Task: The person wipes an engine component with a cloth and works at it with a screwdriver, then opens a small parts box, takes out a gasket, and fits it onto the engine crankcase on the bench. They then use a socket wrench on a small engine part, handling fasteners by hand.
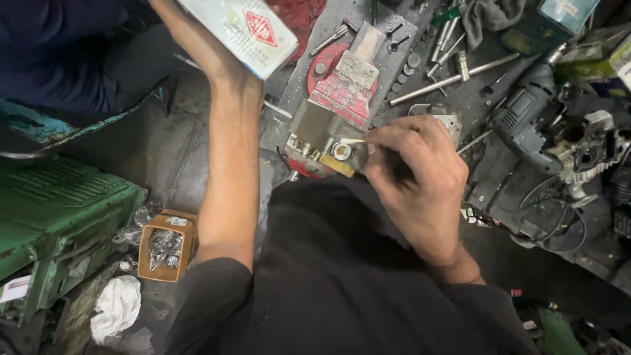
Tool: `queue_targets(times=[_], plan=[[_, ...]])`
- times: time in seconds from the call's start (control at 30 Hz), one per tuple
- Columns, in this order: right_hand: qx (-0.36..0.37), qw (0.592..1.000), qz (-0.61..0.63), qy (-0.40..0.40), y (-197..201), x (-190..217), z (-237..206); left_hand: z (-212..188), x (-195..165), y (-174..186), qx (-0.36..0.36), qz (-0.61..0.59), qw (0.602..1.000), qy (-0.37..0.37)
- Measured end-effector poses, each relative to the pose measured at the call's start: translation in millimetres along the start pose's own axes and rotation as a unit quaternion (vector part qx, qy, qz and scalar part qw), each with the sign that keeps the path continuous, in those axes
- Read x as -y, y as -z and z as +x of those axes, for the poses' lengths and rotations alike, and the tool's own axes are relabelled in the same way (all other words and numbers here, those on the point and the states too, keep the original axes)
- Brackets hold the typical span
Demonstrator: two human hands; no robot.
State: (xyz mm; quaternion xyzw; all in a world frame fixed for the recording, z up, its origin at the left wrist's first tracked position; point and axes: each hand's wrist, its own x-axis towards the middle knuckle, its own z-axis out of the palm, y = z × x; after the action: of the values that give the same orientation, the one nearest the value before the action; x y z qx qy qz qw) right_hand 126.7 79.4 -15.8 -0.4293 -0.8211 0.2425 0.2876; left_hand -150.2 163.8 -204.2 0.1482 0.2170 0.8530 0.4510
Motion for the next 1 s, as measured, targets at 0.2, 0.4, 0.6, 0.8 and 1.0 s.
queue_targets(times=[0.2,0.4,0.6,0.8,1.0], plan=[[-0.012,1.000,0.008,0.004,0,-1,-3,1,-2,-6,-0.061,-0.020,0.998,0.007],[-0.029,0.999,0.013,0.017,1,-4,-5,3,-7,-18,-0.025,0.033,0.999,0.012],[-0.033,0.999,0.017,0.023,2,-6,-6,2,-6,-12,-0.045,0.051,0.998,-0.004],[-0.036,0.999,0.030,0.024,2,-6,-6,6,1,0,-0.046,0.014,0.998,-0.043],[-0.035,0.998,0.036,0.038,5,-8,-6,7,-2,-4,-0.048,0.015,0.999,-0.018]])
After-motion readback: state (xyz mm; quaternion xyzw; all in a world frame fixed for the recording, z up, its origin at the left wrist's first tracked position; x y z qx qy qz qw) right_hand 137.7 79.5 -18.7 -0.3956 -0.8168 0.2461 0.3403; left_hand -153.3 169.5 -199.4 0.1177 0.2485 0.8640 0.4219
